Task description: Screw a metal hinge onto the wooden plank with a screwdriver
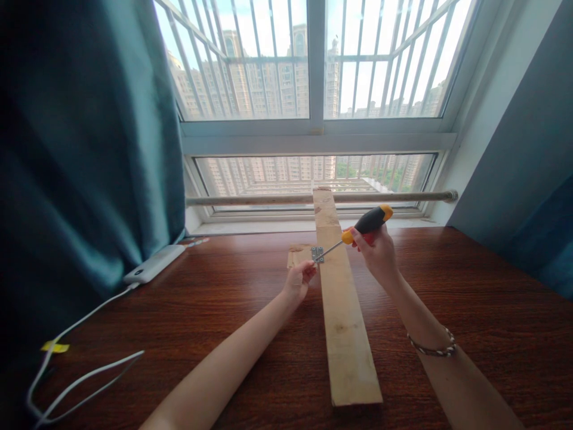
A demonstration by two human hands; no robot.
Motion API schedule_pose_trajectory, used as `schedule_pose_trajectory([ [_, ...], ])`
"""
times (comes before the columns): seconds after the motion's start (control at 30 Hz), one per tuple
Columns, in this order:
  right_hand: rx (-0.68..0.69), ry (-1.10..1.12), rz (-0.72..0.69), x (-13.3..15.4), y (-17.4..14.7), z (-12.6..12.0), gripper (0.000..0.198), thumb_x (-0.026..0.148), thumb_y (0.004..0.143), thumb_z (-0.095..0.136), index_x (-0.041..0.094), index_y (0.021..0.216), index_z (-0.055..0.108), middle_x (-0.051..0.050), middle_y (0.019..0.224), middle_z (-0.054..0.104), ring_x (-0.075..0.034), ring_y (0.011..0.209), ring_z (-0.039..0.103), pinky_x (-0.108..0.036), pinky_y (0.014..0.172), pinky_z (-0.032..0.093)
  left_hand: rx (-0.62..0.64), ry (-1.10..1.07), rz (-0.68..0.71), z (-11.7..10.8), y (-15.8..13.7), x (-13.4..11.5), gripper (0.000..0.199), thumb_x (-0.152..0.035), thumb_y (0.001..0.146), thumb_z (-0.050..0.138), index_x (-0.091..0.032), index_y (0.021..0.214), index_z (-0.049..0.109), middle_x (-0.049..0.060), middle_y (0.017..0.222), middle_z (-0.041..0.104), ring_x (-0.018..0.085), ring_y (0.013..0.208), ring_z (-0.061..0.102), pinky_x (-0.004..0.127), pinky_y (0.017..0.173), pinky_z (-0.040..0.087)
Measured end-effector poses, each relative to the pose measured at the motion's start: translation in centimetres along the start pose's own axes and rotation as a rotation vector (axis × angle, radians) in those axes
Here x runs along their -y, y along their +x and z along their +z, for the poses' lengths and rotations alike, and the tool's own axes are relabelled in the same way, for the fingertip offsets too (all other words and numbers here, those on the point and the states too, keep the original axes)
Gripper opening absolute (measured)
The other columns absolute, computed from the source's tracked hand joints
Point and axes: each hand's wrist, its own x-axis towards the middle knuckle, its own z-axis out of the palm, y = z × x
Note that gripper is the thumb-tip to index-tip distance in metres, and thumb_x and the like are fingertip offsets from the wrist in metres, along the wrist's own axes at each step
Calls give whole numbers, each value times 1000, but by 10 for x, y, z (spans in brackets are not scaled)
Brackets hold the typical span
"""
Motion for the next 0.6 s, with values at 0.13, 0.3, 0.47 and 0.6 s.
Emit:
schedule_pose_trajectory([
  [0.13,-3,-43,-16,1,-3,2,28,44,76,59,18,86,54,-1,64,64,-13,50,55,-28,51,46,8,-9,2,0,0,1,9,-4,57,64,-12,57,60,1,58,61,7,53,54,19,56,43],
  [0.3,-26,-49,-30,0,-3,3,28,43,74,61,18,85,54,0,61,63,-13,49,56,-28,50,45,10,17,-4,1,0,1,8,-5,57,65,-12,57,60,2,59,61,7,53,53,20,57,42],
  [0.47,-54,-16,-12,10,-10,6,27,40,72,63,19,87,56,2,57,60,-11,42,50,-24,42,40,-4,3,-5,0,1,3,9,-5,58,63,-12,57,60,1,58,60,7,52,53,19,56,42],
  [0.6,41,112,72,24,-15,10,25,37,76,59,18,92,58,7,42,47,-8,33,40,-21,33,31,3,0,-3,0,1,3,8,-4,61,61,-12,57,60,1,57,60,7,52,53,19,55,42],
])
